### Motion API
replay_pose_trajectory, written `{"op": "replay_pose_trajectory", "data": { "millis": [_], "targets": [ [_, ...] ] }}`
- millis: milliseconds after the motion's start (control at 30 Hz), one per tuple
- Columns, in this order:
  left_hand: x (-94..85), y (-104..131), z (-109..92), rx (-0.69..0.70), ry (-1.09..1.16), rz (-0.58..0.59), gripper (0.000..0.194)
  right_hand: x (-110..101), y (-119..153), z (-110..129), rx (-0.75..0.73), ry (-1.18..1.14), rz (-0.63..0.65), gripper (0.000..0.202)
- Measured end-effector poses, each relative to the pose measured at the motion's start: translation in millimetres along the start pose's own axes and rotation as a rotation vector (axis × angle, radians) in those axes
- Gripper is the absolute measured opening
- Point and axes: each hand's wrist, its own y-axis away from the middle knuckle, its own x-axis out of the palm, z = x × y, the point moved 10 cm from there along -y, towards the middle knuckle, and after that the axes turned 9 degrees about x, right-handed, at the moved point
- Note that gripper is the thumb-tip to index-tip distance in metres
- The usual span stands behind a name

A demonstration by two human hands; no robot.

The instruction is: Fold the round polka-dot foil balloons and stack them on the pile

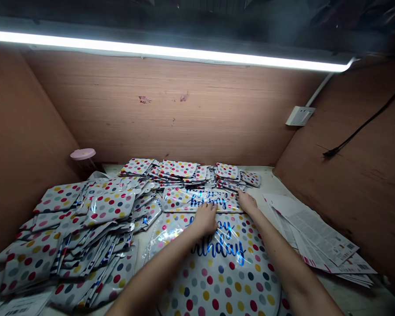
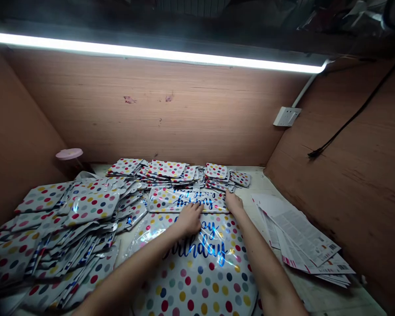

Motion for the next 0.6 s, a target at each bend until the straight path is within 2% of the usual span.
{"op": "replay_pose_trajectory", "data": {
  "millis": [33,100,200,233,300,367,467,533,600],
  "targets": [
    [8.2,-10.1,-14.7,0.008,-0.002,0.027,0.07,-5.5,6.6,-0.5,0.008,-0.001,-0.022,0.032],
    [17.0,-29.8,-28.0,-0.028,-0.017,0.059,0.071,-19.6,27.9,-1.2,0.012,-0.001,-0.105,0.037],
    [12.9,-49.8,-25.7,-0.067,-0.035,0.053,0.043,-40.1,80.5,4.2,-0.103,-0.097,-0.302,0.037],
    [8.1,-51.5,-23.2,-0.06,-0.037,0.037,0.036,-38.8,99.2,6.5,-0.173,-0.161,-0.313,0.035],
    [-2.7,-44.5,-20.3,-0.023,-0.033,-0.004,0.033,-21.8,130.7,10.1,-0.331,-0.292,-0.222,0.033],
    [-11.2,-22.2,-23.6,0.043,-0.013,-0.044,0.034,1.4,151.1,7.8,-0.444,-0.371,-0.115,0.028],
    [-15.5,36.3,-37.8,0.173,0.032,-0.091,0.036,17.4,159.9,-8.6,-0.491,-0.406,-0.176,0.022],
    [-20.4,85.5,-54.2,0.355,0.078,-0.176,0.036,20.8,159.3,-18.8,-0.474,-0.386,-0.231,0.028],
    [-26.8,139.1,-72.8,0.643,0.141,-0.271,0.035,19.1,163.3,-23.8,-0.46,-0.363,-0.252,0.043]
  ]
}}
